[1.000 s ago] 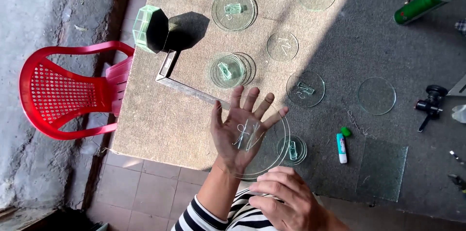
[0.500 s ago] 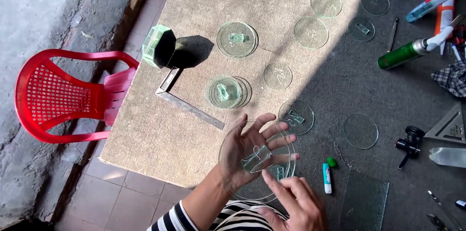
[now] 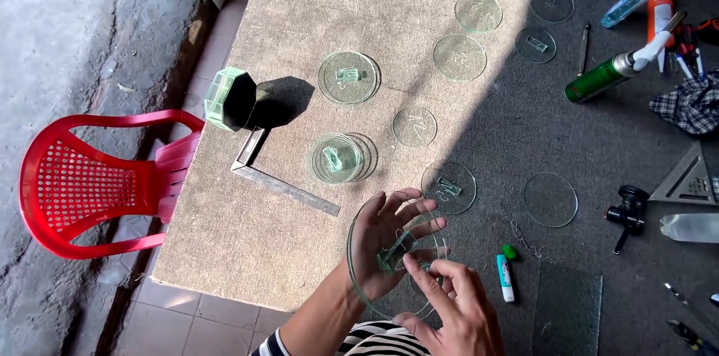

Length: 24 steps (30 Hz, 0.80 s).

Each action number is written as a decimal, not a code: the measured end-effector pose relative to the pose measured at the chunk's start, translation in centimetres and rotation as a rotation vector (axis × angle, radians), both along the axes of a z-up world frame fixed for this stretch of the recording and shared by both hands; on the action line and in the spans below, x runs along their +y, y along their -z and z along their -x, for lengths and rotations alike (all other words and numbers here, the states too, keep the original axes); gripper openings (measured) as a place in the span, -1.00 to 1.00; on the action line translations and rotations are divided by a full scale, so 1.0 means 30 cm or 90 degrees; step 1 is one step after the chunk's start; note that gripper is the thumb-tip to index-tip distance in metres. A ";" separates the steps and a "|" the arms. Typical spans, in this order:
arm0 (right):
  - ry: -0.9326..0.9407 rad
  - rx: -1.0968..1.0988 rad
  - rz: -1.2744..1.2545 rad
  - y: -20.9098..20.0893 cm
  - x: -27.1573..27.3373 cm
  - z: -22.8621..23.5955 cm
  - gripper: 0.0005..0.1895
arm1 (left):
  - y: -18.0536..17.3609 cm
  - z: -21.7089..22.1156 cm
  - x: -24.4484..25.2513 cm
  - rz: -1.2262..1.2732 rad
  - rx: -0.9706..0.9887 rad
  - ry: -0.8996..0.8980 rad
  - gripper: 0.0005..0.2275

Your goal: Applying liquid to circular glass plates and arranging them on a workbench in a workshop.

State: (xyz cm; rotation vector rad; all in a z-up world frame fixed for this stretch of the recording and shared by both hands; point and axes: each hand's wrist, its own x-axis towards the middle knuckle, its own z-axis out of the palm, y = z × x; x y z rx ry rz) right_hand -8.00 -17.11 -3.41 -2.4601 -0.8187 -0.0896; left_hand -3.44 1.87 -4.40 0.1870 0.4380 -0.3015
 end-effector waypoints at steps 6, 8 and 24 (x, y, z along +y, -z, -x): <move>0.092 0.100 -0.126 -0.002 -0.044 -0.030 -0.35 | 0.035 0.032 0.015 -0.243 0.063 -0.014 -0.52; 0.132 0.115 -0.191 0.017 -0.070 -0.051 -0.36 | 0.068 0.064 0.028 -0.323 0.030 -0.020 -0.46; 0.270 0.165 -0.137 -0.102 -0.160 -0.130 -0.45 | -0.012 0.108 0.049 -0.353 -0.043 0.116 -0.50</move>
